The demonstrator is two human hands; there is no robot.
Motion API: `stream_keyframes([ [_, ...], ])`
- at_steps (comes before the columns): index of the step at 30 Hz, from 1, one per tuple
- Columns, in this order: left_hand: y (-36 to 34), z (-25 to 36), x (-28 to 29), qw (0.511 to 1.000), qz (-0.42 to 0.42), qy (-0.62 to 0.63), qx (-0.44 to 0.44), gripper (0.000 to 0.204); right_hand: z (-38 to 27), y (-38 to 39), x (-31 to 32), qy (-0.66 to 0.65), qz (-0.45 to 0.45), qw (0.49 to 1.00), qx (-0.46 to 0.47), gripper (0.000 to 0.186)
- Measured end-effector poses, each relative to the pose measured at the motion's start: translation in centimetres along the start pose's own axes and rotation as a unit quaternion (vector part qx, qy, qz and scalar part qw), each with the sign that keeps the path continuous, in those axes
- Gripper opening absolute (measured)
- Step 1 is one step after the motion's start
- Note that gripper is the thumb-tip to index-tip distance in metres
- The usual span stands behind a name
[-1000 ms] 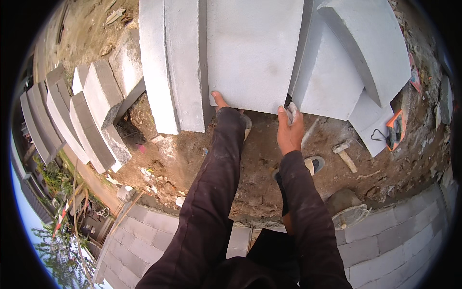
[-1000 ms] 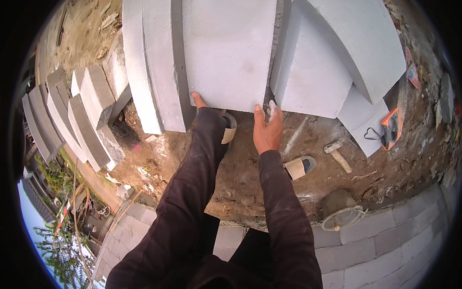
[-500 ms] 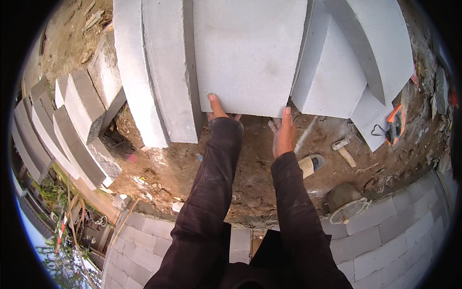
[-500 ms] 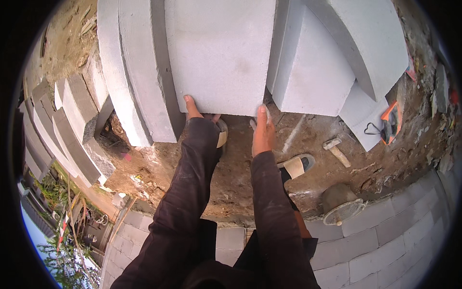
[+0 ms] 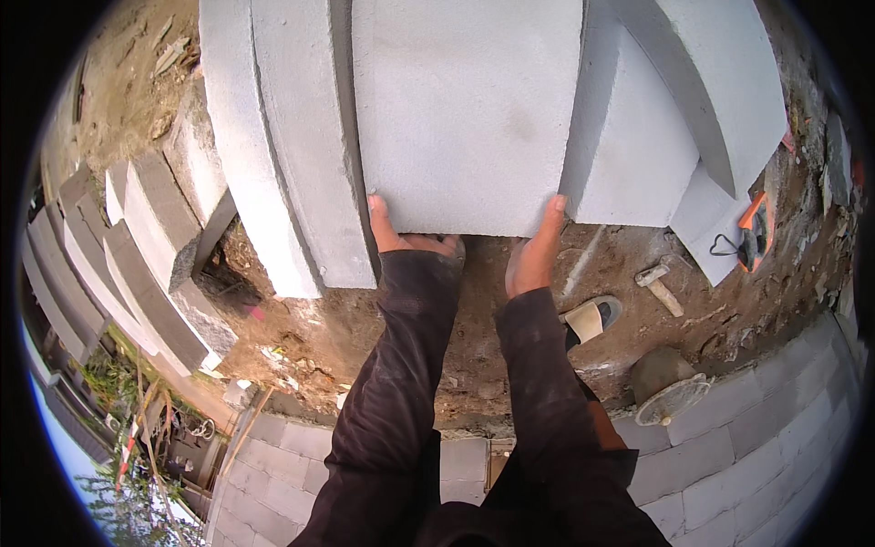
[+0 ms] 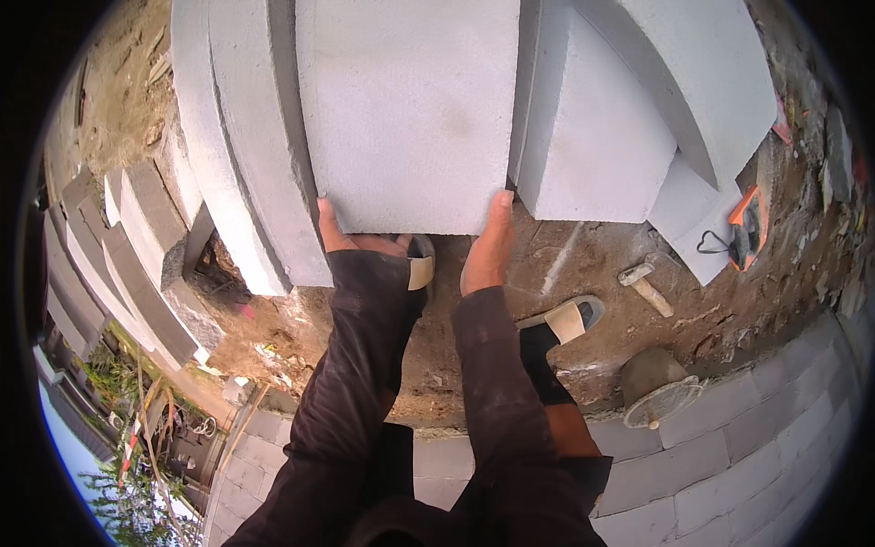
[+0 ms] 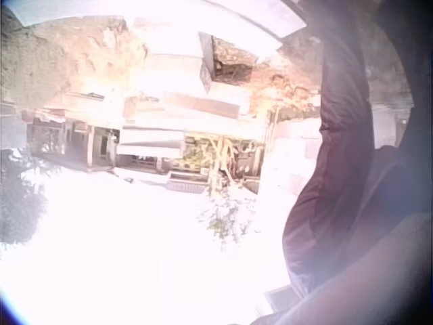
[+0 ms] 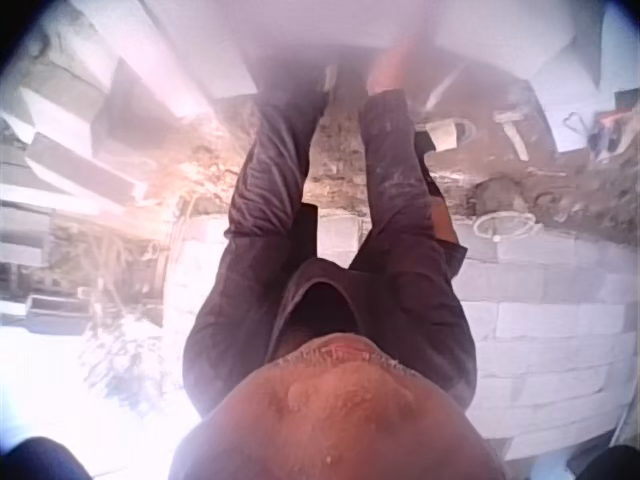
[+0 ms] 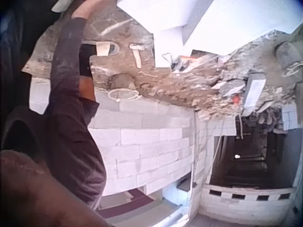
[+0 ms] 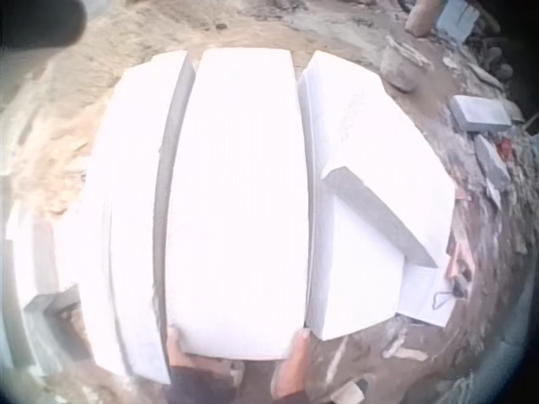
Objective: The person applies cement to a low wall using a trowel, then measures and cuts white tiles with a tape measure, hand saw, and hammer. They place the cut tiles onto the wall and continue applying cement to secure them.
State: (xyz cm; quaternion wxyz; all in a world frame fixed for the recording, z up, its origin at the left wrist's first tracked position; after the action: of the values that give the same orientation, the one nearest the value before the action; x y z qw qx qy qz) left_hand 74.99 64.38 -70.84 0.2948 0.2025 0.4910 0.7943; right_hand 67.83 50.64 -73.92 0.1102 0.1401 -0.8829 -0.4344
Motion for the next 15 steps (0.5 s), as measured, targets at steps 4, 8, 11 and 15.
stream_keyframes([
  [4, -0.1, 0.0, -0.1, 1.0, -0.012, 0.015, 0.001, 0.089, -0.9, -0.2, 0.6, 0.196, -0.023, 0.977, 0.082, 0.076],
  [8, -0.2, -0.6, -0.5, 0.999, 0.018, 0.035, 0.023, 0.083, -1.2, -0.5, 0.8, 0.215, 0.018, 0.97, 0.115, 0.072],
  [11, -0.5, -0.6, -0.2, 0.997, 0.026, 0.076, 0.017, 0.076, -2.3, 0.3, 0.6, 0.216, -0.003, 0.97, 0.109, 0.071],
  [15, 0.9, -0.3, -0.1, 0.998, 0.041, 0.037, -0.02, 0.088, -3.6, 1.0, 0.9, 0.197, -0.001, 0.975, 0.107, 0.07],
])
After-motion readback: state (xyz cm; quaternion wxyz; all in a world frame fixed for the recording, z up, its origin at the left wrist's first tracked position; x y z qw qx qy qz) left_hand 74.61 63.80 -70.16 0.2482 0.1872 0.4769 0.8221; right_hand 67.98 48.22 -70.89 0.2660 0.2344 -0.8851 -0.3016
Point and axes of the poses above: each hand's wrist, its own y-axis away from the middle knuckle, its own x-axis out of the back of the hand, z = x × y, the point moved 7 cm from there along -y, towards the middle knuckle, and after that the axes turned 10 degrees about z, right-handed, at the moved point
